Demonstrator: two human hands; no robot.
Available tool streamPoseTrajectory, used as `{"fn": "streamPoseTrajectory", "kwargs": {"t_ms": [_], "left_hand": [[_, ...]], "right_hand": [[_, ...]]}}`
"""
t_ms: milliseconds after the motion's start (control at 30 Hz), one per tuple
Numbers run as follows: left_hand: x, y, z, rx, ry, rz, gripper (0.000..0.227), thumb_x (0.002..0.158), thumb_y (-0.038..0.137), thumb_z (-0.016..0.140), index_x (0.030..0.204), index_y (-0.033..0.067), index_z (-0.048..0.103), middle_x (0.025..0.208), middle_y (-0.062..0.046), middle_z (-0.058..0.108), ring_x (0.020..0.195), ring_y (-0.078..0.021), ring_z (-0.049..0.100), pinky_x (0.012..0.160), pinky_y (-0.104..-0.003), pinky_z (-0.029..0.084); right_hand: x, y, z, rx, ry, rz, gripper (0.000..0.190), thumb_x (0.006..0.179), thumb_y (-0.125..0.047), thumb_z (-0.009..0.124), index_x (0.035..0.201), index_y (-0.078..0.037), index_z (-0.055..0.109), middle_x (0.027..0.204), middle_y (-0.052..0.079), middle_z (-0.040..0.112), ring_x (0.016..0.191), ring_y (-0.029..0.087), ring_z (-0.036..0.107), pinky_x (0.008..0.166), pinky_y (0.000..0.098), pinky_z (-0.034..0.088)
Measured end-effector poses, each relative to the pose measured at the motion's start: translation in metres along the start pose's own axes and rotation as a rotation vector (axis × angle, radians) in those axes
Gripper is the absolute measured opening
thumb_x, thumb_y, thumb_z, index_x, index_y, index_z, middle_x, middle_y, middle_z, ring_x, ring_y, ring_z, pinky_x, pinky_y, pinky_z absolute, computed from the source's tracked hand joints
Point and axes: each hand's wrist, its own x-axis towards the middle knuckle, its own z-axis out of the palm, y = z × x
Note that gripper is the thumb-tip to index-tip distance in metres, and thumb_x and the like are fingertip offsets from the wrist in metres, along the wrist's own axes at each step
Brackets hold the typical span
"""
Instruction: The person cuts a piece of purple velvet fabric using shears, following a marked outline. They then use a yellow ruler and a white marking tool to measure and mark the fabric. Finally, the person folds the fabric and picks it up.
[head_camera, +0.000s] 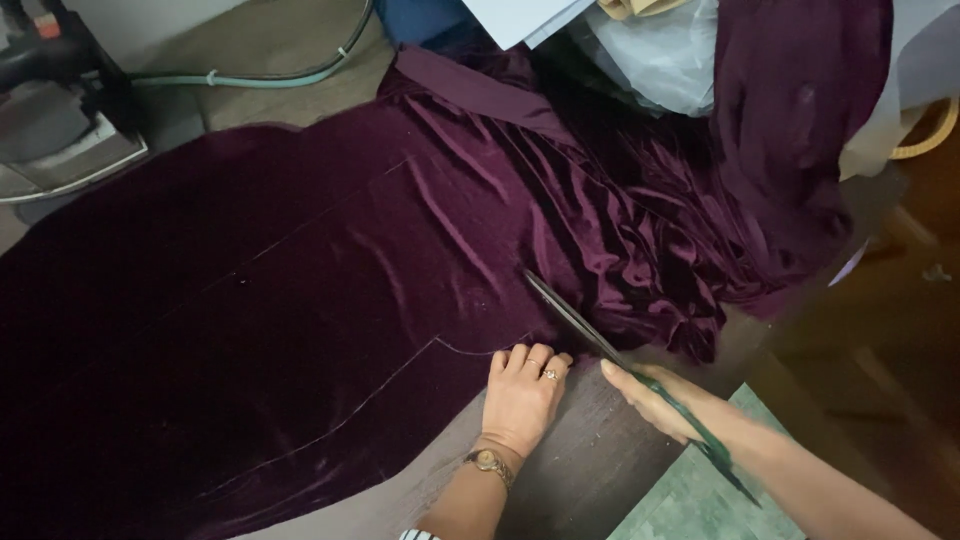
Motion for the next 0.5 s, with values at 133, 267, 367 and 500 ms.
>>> {"fn": "streamPoseTrajectory", "kwargs": {"t_ms": [133,267,367,500], "left_hand": [[-0.002,0.0,0.0,-0.006,-0.018,0.002,0.012,0.089,0.012,0.059,0.099,0.0138,0.067,0.088,-0.003,0.057,0.074,-0.023,0.048,0.064,-0.038,0.038],[0.002,0.002,-0.005,-0.031,0.0,-0.004,0.011,0.09,0.019,0.064,0.097,0.0123,0.069,0.088,-0.003,0.058,0.073,-0.0238,0.048,0.062,-0.038,0.037],[0.003,0.002,-0.012,-0.041,-0.036,0.008,0.018,0.091,0.025,0.065,0.102,0.0106,0.067,0.091,-0.005,0.059,0.075,-0.0241,0.049,0.066,-0.039,0.038],[0.003,0.003,-0.022,-0.064,-0.002,-0.012,0.018,0.093,0.025,0.063,0.103,0.0106,0.067,0.093,-0.005,0.06,0.075,-0.0227,0.05,0.065,-0.037,0.037]], "right_hand": [[0.0,-0.017,-0.005,-0.089,-0.073,0.088,0.058,0.087,-0.067,0.028,0.082,-0.012,0.045,0.062,0.002,0.035,0.05,0.015,0.033,0.048,0.029,0.036],[-0.003,-0.047,-0.003,-0.144,-0.047,0.124,0.069,0.086,-0.068,0.023,0.099,-0.01,0.059,0.062,0.0,0.035,0.05,0.013,0.034,0.046,0.0268,0.036],[0.015,-0.028,0.001,-0.098,-0.074,0.051,0.059,0.089,-0.067,0.027,0.086,-0.012,0.048,0.055,0.0,0.029,0.043,0.013,0.026,0.04,0.028,0.031],[0.011,-0.022,0.001,-0.134,-0.074,0.093,0.06,0.088,-0.068,0.027,0.088,-0.015,0.053,0.054,-0.003,0.028,0.045,0.01,0.025,0.042,0.0247,0.034]]}}
